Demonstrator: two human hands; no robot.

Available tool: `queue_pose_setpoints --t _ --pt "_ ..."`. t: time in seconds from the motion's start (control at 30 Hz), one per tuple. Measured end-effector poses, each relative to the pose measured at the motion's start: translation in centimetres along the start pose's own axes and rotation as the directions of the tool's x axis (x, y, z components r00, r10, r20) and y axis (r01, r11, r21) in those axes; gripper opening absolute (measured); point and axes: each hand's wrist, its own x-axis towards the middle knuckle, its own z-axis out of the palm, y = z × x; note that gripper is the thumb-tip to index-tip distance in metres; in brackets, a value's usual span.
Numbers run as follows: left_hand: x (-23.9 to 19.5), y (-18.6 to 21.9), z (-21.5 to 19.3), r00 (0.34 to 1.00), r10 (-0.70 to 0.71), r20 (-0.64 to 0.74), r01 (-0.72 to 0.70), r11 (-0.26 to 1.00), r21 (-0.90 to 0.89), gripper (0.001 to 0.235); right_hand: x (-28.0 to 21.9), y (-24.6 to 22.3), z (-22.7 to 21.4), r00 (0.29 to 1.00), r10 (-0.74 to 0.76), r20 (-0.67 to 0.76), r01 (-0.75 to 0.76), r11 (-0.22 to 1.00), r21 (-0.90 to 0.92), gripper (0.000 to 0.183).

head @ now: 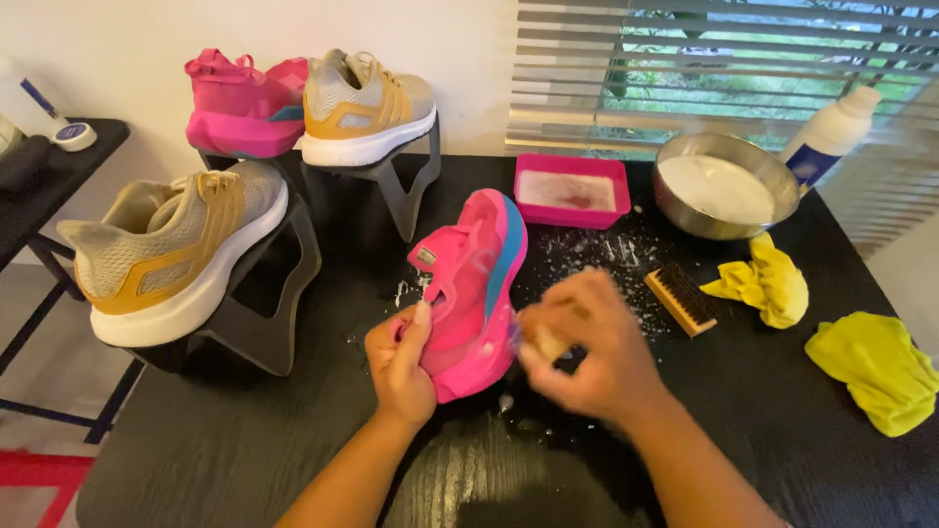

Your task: The person scrubs a pink and blue sneaker with a brush dipped in soapy water, then wipes the shoe with a yellow cloth. Other shoes are visible on stands nearby.

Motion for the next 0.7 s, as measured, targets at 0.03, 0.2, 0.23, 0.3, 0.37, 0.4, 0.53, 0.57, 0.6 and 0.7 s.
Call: queue_pose_setpoints --t 0.03,0.2,0.23,0.3,0.37,0.4,0.53,0.57,0.6,0.7 --pt "0.0 0.2 0.1 1.000 0.004 0.003 -0.004 1.000 -0.004 0.048 0.0 -0.3 -0.3 1.000 -0.003 -0.002 0.003 1.000 -0.005 0.024" --pt "-0.2 -0.4 0.1 0.998 -0.013 0.055 0.020 0.992 -0.125 0.048 0.3 -3.5 -0.2 0.988 -0.143 0.065 0.108 0.918 0.382 0.022" --pt "-0.1 -0.3 0.1 0.998 -0.014 0.062 0.021 0.992 -0.121 0.048 0.1 -2.2 0.0 0.989 -0.138 0.058 0.106 0.918 0.381 0.022" --pt "-0.1 -0.2 0.1 0.994 0.025 0.104 -0.017 0.997 -0.076 0.049 -0.4 0.4 0.4 0.994 0.018 0.108 -0.039 0.980 0.195 0.025" --pt "-0.2 -0.3 -0.1 0.994 0.024 0.106 -0.016 0.997 -0.077 0.049 -0.5 1.0 -0.2 0.994 0.075 0.084 -0.088 0.983 0.162 0.023" --pt "-0.1 -0.4 -0.1 0.994 0.029 0.104 -0.021 0.997 -0.079 0.049 -0.4 1.3 -0.5 0.991 0.123 0.059 -0.130 0.983 0.129 0.022" --pt "-0.7 -1.0 -0.2 0.989 -0.012 0.148 0.006 0.999 0.042 0.049 0.0 0.0 -0.4 0.996 -0.019 0.090 -0.024 0.892 0.451 0.028" --pt "-0.7 -0.9 -0.1 0.977 0.019 0.214 -0.030 0.998 0.049 0.049 -0.3 0.8 0.2 0.987 0.056 0.148 -0.106 0.926 0.363 0.025" --pt "-0.6 -0.7 0.1 0.959 0.048 0.280 -0.066 0.996 0.054 0.049 -0.6 1.6 0.7 0.971 0.134 0.199 -0.186 0.945 0.268 0.023" --pt "-0.4 -0.4 0.0 0.966 0.040 0.256 -0.046 0.999 0.018 0.048 -0.2 1.8 -0.6 0.970 0.211 0.121 -0.229 0.960 0.161 0.018"
